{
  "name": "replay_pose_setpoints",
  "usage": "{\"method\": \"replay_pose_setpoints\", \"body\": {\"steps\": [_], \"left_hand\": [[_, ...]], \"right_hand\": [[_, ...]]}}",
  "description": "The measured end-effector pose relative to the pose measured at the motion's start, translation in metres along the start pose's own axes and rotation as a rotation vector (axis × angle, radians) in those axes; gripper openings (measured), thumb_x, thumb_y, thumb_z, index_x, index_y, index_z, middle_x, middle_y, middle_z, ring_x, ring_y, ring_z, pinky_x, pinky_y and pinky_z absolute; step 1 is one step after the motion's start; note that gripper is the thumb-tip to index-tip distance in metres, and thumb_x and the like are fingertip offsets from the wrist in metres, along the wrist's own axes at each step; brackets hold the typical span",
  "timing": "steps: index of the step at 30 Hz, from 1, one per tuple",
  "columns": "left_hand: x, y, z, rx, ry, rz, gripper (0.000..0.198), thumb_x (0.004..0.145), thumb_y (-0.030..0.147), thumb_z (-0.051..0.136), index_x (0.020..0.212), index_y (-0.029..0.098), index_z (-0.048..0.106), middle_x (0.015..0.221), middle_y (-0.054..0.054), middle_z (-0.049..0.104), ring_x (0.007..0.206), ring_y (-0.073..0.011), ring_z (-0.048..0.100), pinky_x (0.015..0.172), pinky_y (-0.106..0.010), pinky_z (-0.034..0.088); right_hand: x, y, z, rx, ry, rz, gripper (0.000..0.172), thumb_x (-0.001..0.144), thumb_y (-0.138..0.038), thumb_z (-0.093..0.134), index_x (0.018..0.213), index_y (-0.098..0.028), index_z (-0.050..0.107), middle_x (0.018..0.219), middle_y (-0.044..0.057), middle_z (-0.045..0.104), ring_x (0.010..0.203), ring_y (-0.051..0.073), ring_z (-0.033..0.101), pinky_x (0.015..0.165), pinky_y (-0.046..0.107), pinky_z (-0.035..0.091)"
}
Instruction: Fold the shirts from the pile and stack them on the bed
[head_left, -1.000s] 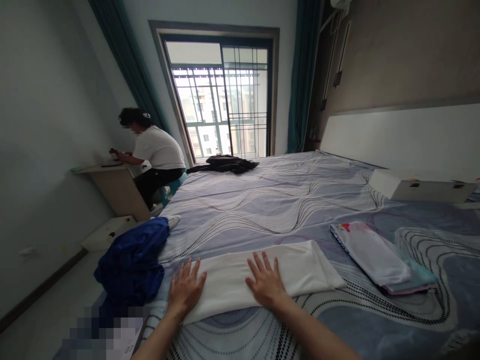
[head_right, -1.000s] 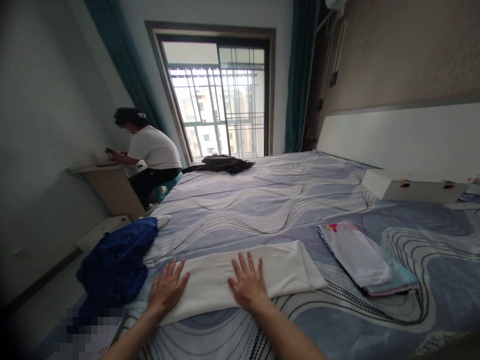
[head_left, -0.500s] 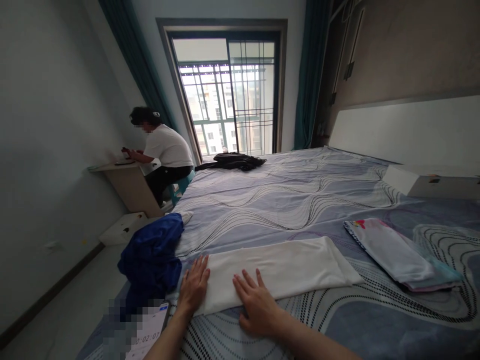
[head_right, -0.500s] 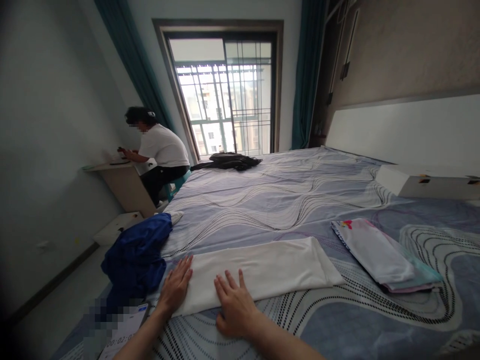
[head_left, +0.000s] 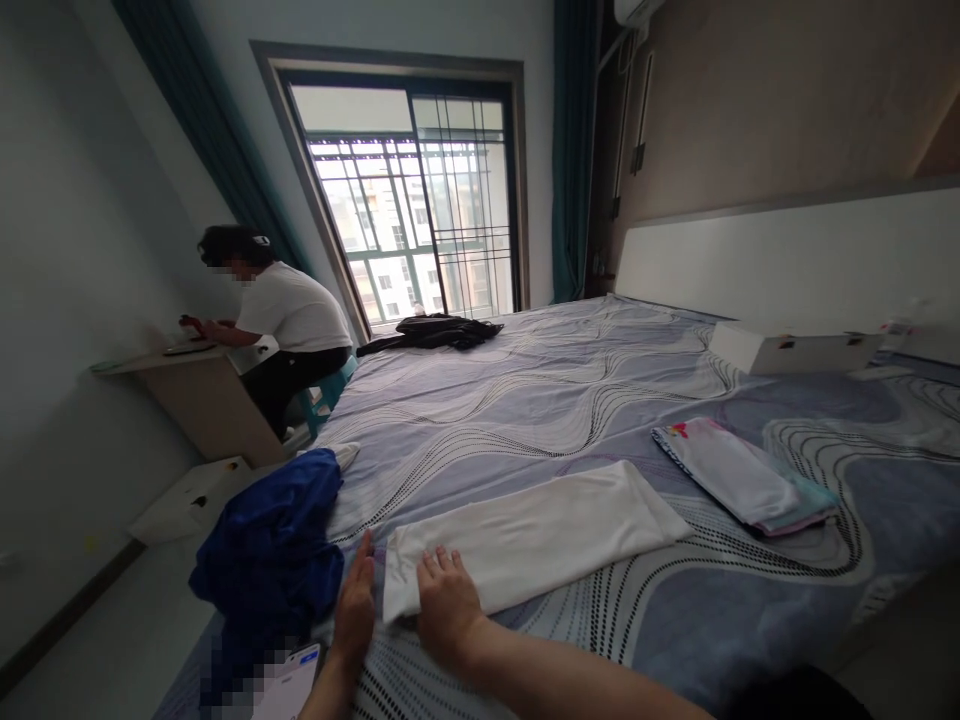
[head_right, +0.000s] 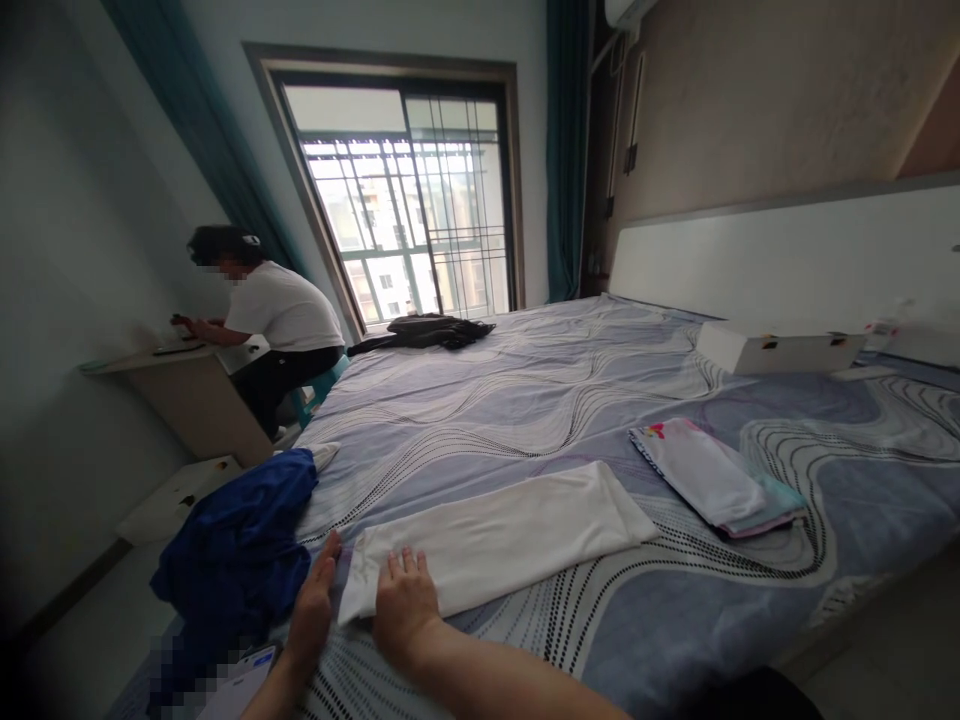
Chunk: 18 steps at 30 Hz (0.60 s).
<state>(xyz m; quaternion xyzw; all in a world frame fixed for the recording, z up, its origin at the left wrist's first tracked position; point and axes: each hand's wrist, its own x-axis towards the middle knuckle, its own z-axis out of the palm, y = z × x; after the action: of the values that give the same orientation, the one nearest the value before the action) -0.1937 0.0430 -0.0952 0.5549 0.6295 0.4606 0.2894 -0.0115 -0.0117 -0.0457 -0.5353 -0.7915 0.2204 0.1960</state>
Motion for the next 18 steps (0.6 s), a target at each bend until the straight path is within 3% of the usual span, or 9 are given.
{"method": "replay_pose_setpoints", "body": {"steps": [2, 4, 7, 9, 12, 16, 18], "left_hand": [[0.002, -0.003, -0.001, 0.03, -0.018, -0.014, 0.066, 0.098, 0.049, 0.024, 0.153, 0.015, 0.034, 0.16, -0.007, 0.037, 0.144, -0.0204, 0.039, 0.123, -0.037, 0.027], [0.004, -0.003, 0.0, 0.162, -0.058, 0.016, 0.064, 0.098, 0.045, 0.022, 0.154, 0.016, 0.033, 0.16, -0.006, 0.036, 0.147, -0.0205, 0.034, 0.124, -0.039, 0.022], [0.005, 0.001, 0.007, 0.511, -0.159, 0.09, 0.061, 0.097, 0.037, 0.022, 0.153, 0.017, 0.036, 0.161, -0.005, 0.035, 0.15, -0.0222, 0.026, 0.125, -0.047, 0.017], [0.003, 0.006, 0.013, 0.755, -0.221, 0.134, 0.059, 0.096, 0.035, 0.024, 0.152, 0.021, 0.039, 0.162, -0.003, 0.031, 0.152, -0.0239, 0.021, 0.124, -0.053, 0.015], [-0.001, 0.013, 0.019, 0.991, -0.243, 0.156, 0.059, 0.097, 0.036, 0.022, 0.153, 0.026, 0.037, 0.164, 0.0, 0.024, 0.152, -0.024, 0.018, 0.122, -0.053, 0.017], [-0.003, 0.017, 0.02, 1.09, -0.243, 0.166, 0.06, 0.098, 0.036, 0.016, 0.156, 0.028, 0.027, 0.166, 0.001, 0.019, 0.153, -0.0232, 0.018, 0.121, -0.052, 0.02], [-0.001, 0.019, 0.021, 1.088, -0.244, 0.139, 0.06, 0.098, 0.038, 0.014, 0.156, 0.029, 0.025, 0.166, 0.001, 0.019, 0.153, -0.0245, 0.017, 0.12, -0.054, 0.02]], "right_hand": [[0.006, 0.004, -0.012, 0.17, 0.103, 0.08, 0.042, 0.082, -0.019, 0.054, 0.122, -0.011, 0.066, 0.126, 0.018, 0.067, 0.12, 0.029, 0.059, 0.102, 0.039, 0.043], [0.01, 0.015, -0.028, 0.418, 0.247, 0.152, 0.026, 0.089, -0.026, 0.048, 0.096, -0.016, 0.071, 0.096, 0.009, 0.075, 0.093, 0.023, 0.067, 0.082, 0.031, 0.048], [0.011, 0.046, -0.059, 0.834, 0.483, 0.31, 0.04, 0.091, -0.05, 0.049, 0.076, -0.017, 0.066, 0.071, 0.003, 0.068, 0.073, 0.02, 0.063, 0.064, 0.027, 0.045], [0.004, 0.074, -0.081, 1.114, 0.625, 0.401, 0.046, 0.083, -0.061, 0.058, 0.078, -0.016, 0.064, 0.069, 0.003, 0.067, 0.07, 0.02, 0.062, 0.062, 0.028, 0.047], [-0.02, 0.123, -0.114, 1.481, 0.795, 0.399, 0.051, 0.072, -0.063, 0.071, 0.092, -0.016, 0.066, 0.077, 0.004, 0.071, 0.077, 0.022, 0.066, 0.066, 0.031, 0.053], [-0.071, 0.201, -0.143, 1.698, 1.008, 0.424, 0.04, 0.071, -0.036, 0.077, 0.105, -0.02, 0.064, 0.088, 0.003, 0.075, 0.09, 0.023, 0.07, 0.078, 0.032, 0.059], [-0.097, 0.237, -0.148, 1.775, 1.011, 0.522, 0.033, 0.073, -0.026, 0.073, 0.104, -0.02, 0.064, 0.089, 0.003, 0.075, 0.096, 0.023, 0.071, 0.084, 0.034, 0.059]]}}
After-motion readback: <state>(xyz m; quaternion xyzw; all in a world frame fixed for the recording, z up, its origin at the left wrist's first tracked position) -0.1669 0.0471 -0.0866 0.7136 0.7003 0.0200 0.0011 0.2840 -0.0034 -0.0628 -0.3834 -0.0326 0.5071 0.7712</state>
